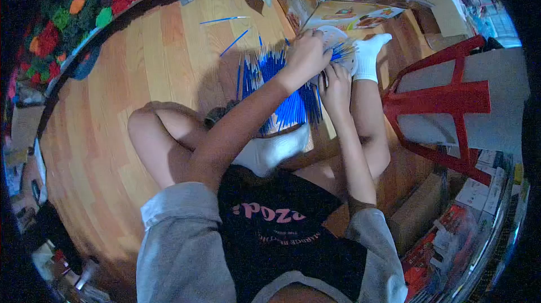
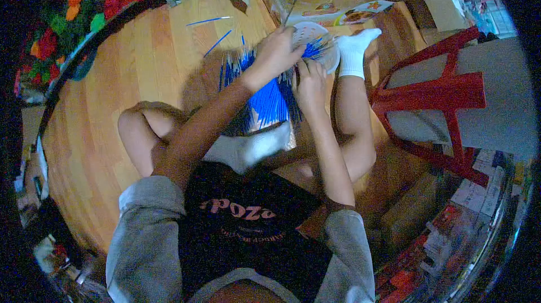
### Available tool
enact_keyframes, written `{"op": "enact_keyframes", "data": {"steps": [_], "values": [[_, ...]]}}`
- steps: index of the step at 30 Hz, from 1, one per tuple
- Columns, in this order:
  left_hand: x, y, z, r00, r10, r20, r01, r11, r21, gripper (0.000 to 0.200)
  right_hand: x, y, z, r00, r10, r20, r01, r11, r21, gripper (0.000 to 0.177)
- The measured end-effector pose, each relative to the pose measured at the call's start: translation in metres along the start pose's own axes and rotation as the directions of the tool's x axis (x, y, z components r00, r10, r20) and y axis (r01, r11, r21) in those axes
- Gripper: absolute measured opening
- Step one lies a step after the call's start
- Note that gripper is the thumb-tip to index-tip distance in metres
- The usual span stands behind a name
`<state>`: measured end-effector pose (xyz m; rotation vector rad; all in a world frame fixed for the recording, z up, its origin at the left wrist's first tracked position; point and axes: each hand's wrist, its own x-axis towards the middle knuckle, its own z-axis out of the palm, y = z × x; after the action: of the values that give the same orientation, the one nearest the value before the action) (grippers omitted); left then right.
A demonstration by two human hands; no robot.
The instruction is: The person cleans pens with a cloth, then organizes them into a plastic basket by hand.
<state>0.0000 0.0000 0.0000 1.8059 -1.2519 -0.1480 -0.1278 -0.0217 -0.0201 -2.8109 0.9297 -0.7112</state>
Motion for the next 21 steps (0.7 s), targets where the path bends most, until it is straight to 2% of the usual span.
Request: {"op": "enact_keyframes", "data": {"steps": [2,3,5,6,7,8,9,11,15,16,17,19,21], "values": [[0.011,-0.004,0.006,0.98,0.071,0.187,-0.102,0.981,0.166,0.027,-0.002,-0.006,0.0,1.0,-0.002,-0.001,0.002,0.999,0.052,0.028],[0.008,0.001,0.022,0.973,0.048,0.226,-0.087,0.983,0.164,0.027,-0.012,0.005,-0.006,0.999,0.03,0.03,-0.031,0.997,0.065,0.028],[0.018,-0.007,0.028,0.951,-0.008,0.309,-0.064,0.973,0.224,0.022,-0.006,0.01,-0.006,0.998,-0.004,-0.064,0.017,0.978,0.207,0.025],[0.018,-0.009,0.032,0.959,0.047,0.279,-0.113,0.967,0.227,0.018,-0.005,0.015,-0.009,0.997,0.013,-0.07,0.002,0.979,0.204,0.025],[0.016,-0.014,0.034,0.953,0.055,0.298,-0.128,0.964,0.231,0.018,-0.005,0.018,-0.01,0.99,0.093,-0.109,-0.053,0.946,0.319,0.023],[0.013,-0.016,0.037,0.975,0.065,0.21,-0.109,0.973,0.204,0.017,-0.005,0.023,-0.014,0.975,0.172,-0.139,-0.098,0.9,0.424,0.022],[0.011,-0.02,0.038,0.99,0.071,0.121,-0.092,0.98,0.178,0.016,-0.004,0.027,-0.016,0.971,0.19,-0.143,-0.113,0.897,0.427,0.022],[0.01,-0.029,0.039,0.987,0.088,0.133,-0.111,0.978,0.179,0.014,-0.003,0.039,-0.02,0.877,0.469,-0.109,-0.315,0.731,0.606,0.02],[0.002,-0.027,0.036,0.988,0.065,0.138,-0.101,0.958,0.27,0.01,-0.005,0.076,-0.011,0.809,0.581,-0.089,-0.401,0.656,0.64,0.02],[0.001,-0.027,0.035,0.987,0.093,0.133,-0.124,0.959,0.255,0.01,-0.003,0.077,-0.017,0.759,0.651,-0.011,-0.51,0.605,0.611,0.021],[0.001,-0.028,0.035,0.985,0.117,0.128,-0.145,0.96,0.24,0.011,-0.003,0.083,-0.013,0.75,0.661,-0.015,-0.516,0.6,0.611,0.021],[0.0,-0.034,0.037,0.982,0.149,0.12,-0.173,0.959,0.224,0.011,0.008,0.095,-0.005,0.841,0.537,0.06,-0.473,0.678,0.563,0.023],[-0.001,-0.035,0.037,0.978,0.179,0.105,-0.198,0.958,0.209,0.011,0.019,0.098,0.001,0.842,0.529,0.105,-0.493,0.677,0.546,0.02]]}}
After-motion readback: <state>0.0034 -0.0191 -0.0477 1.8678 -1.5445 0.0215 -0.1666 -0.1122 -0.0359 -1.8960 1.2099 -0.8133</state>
